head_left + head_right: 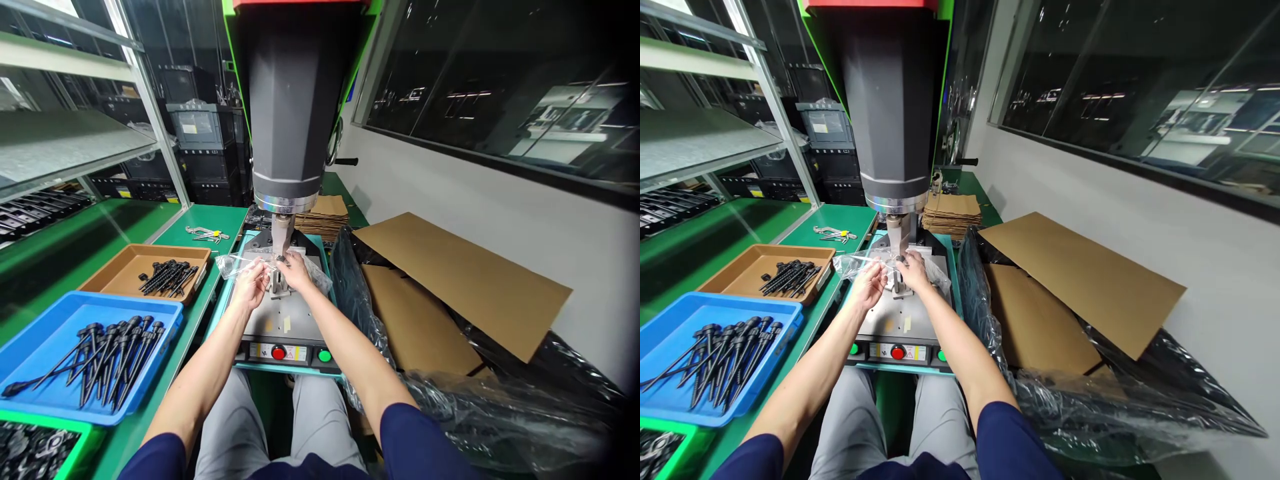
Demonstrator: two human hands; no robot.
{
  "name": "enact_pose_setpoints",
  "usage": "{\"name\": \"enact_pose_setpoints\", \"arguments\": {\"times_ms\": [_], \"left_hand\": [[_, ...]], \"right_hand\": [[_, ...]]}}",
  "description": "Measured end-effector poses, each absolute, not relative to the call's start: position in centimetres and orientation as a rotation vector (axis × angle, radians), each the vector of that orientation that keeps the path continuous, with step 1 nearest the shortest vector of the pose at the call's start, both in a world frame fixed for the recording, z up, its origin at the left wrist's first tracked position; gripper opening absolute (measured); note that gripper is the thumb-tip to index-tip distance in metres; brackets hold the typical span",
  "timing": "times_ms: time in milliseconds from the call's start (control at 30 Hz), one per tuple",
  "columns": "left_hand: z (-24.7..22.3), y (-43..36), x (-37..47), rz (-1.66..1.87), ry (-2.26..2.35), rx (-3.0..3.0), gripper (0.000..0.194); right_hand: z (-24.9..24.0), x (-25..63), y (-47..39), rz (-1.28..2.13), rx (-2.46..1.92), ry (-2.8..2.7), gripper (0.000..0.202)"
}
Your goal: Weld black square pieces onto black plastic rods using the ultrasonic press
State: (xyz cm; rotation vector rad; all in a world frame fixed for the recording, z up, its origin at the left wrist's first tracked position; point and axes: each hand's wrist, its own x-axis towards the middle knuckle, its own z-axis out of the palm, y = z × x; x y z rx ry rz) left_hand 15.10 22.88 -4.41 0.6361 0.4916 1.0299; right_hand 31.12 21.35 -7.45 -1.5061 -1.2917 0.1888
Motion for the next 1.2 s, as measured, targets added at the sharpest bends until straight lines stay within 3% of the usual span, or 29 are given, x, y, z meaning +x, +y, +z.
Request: {"name": "enact_pose_setpoints", "arguments": {"times_ms": [167, 367, 667, 900, 1033, 1200], "left_hand": [[-3.9, 23.9, 15.4, 1.045, 0.495, 0.658, 0.035], [-4.2, 23.2, 15.4, 1.046, 0.552, 0.640, 0.036], [-8.7, 19.9, 13.4, 0.904, 0.732, 0.742, 0.027], [-10.4, 13.8, 8.9, 0.751, 0.614, 1.137, 0.033], [-10.4, 12.6, 6.9, 0.723, 0.664, 1.169, 0.025], [-9.4, 11.7, 4.9, 0.745, 0.697, 1.152, 0.032]], "right_hand": [[-5.5, 31.2, 21.5, 0.204, -1.456, -1.296, 0.022], [-6.1, 29.3, 15.7, 0.276, -1.375, -1.212, 0.027], [-7.0, 25.1, 7.4, 0.437, -1.217, -1.205, 0.031], [-6.6, 23.6, 8.0, 0.691, -1.052, -1.016, 0.035], [-6.5, 22.9, 9.3, 0.835, -0.995, -0.810, 0.045], [-6.5, 21.4, 9.9, 1.023, -0.933, -0.920, 0.051]]}}
